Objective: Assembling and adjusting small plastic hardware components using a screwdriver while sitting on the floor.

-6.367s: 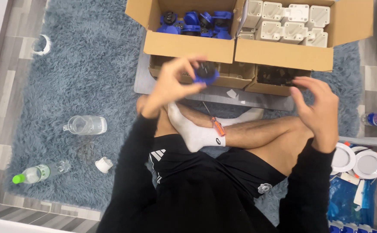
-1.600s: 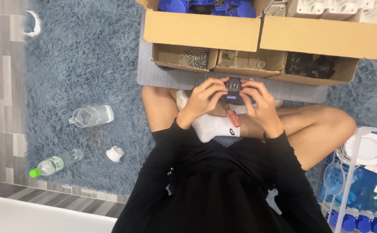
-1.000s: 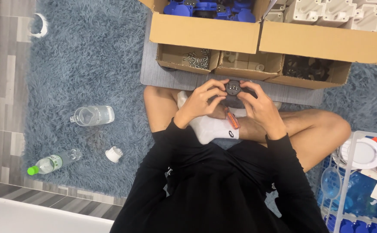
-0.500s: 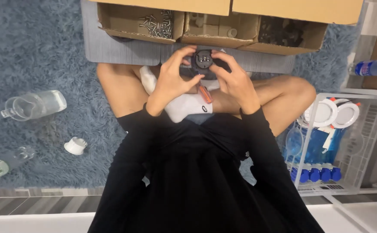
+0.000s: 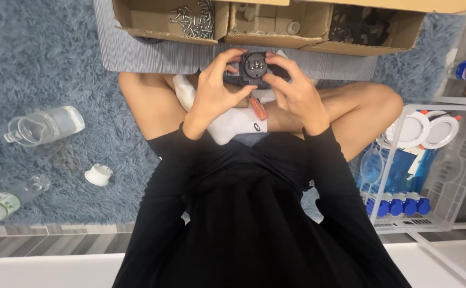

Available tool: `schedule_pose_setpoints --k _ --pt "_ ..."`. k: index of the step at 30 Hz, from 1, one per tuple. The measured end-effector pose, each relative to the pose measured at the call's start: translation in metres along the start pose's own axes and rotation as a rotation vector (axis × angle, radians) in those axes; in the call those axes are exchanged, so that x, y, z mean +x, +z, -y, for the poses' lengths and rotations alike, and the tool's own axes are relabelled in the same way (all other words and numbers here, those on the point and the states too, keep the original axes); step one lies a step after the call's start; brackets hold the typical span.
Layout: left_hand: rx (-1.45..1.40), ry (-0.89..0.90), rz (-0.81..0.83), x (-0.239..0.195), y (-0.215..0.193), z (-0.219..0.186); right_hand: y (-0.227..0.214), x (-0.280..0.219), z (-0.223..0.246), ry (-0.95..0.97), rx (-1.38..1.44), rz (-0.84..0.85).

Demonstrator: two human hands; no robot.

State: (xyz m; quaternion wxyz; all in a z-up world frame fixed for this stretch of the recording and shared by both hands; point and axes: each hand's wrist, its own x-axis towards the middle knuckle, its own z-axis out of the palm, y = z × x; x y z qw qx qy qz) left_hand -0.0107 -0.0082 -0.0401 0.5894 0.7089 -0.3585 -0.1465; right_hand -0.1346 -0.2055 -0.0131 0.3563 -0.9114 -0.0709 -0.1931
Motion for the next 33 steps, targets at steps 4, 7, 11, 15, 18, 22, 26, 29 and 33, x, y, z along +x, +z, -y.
schedule_pose_setpoints --k 4,7,11,15,18,22,26,29,33 --pt "0.015 0.016 0.000 0.002 0.000 -0.003 -0.007 0.004 0.008 0.019 -0.029 -0.013" --pt "0.021 0.018 -0.016 0.003 0.000 -0.006 -0.019 0.014 0.020 0.016 -0.123 0.023" --pt "0.000 0.040 -0.037 0.001 0.000 -0.004 -0.032 0.021 0.024 0.029 -0.123 0.047" --pt "-0.036 0.116 -0.086 -0.006 0.003 0.003 -0.040 0.028 0.022 0.101 0.001 -0.021" --pt "-0.118 0.093 -0.078 -0.012 0.001 -0.008 -0.047 0.035 0.038 0.149 0.084 -0.046" --pt "-0.109 0.131 -0.085 -0.017 0.000 -0.022 -0.043 0.033 0.042 0.204 0.136 -0.027" --pt "-0.133 0.136 -0.081 -0.023 -0.002 -0.029 -0.041 0.029 0.046 0.232 0.219 -0.043" --pt "-0.120 0.142 -0.077 -0.024 -0.003 -0.033 -0.041 0.028 0.047 0.227 0.231 -0.065" --pt "-0.111 0.138 -0.075 -0.027 -0.003 -0.039 -0.041 0.025 0.050 0.174 0.172 -0.112"
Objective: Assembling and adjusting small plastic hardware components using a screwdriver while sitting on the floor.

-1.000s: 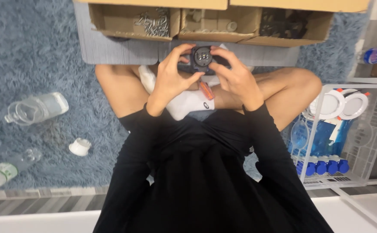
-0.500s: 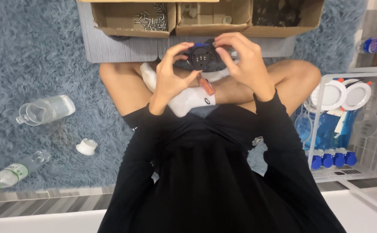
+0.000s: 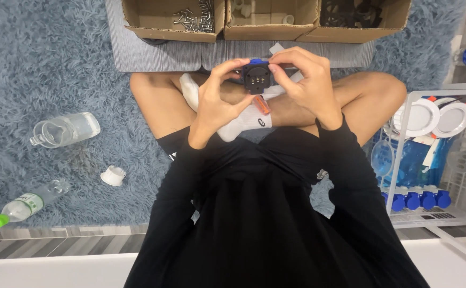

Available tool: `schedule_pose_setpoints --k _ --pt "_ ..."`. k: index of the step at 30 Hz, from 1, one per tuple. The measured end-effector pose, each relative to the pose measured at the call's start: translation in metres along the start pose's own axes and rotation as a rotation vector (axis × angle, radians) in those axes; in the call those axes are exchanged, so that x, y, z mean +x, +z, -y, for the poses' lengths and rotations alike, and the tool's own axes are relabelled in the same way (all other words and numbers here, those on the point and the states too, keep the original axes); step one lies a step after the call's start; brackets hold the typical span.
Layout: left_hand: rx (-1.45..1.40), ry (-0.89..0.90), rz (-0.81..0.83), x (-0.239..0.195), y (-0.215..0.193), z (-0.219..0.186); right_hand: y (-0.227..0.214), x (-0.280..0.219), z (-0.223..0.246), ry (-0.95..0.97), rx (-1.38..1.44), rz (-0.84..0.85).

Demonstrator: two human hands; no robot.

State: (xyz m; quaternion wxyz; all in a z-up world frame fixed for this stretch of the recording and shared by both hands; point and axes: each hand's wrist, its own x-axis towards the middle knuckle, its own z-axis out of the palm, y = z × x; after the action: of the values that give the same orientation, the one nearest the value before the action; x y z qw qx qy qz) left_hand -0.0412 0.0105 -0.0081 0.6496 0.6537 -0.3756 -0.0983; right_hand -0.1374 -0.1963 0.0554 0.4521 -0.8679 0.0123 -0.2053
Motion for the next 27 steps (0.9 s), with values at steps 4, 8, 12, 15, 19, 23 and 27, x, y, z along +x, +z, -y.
schedule_pose_setpoints --k 4,8,12,15,19,23,27 --pt "0.038 -0.018 0.008 0.002 -0.001 -0.014 0.002 0.000 0.004 -0.032 -0.043 0.007" --pt "0.018 -0.057 0.014 0.002 0.000 -0.018 0.004 -0.001 0.004 0.002 -0.014 0.017" --pt "0.006 -0.059 0.017 0.001 0.002 -0.014 0.006 -0.003 0.000 0.007 -0.028 0.005" --pt "-0.004 -0.026 -0.043 0.002 0.006 -0.005 0.005 -0.007 -0.021 -0.112 -0.048 0.017" --pt "0.039 0.034 -0.065 0.003 0.007 0.003 0.006 -0.005 -0.024 -0.133 -0.068 0.020" --pt "0.078 0.135 -0.062 0.000 0.000 0.005 -0.010 0.008 -0.014 -0.081 -0.092 0.058" --pt "0.000 0.088 -0.137 -0.012 -0.003 0.005 -0.057 0.045 -0.003 -0.123 -0.213 -0.005"
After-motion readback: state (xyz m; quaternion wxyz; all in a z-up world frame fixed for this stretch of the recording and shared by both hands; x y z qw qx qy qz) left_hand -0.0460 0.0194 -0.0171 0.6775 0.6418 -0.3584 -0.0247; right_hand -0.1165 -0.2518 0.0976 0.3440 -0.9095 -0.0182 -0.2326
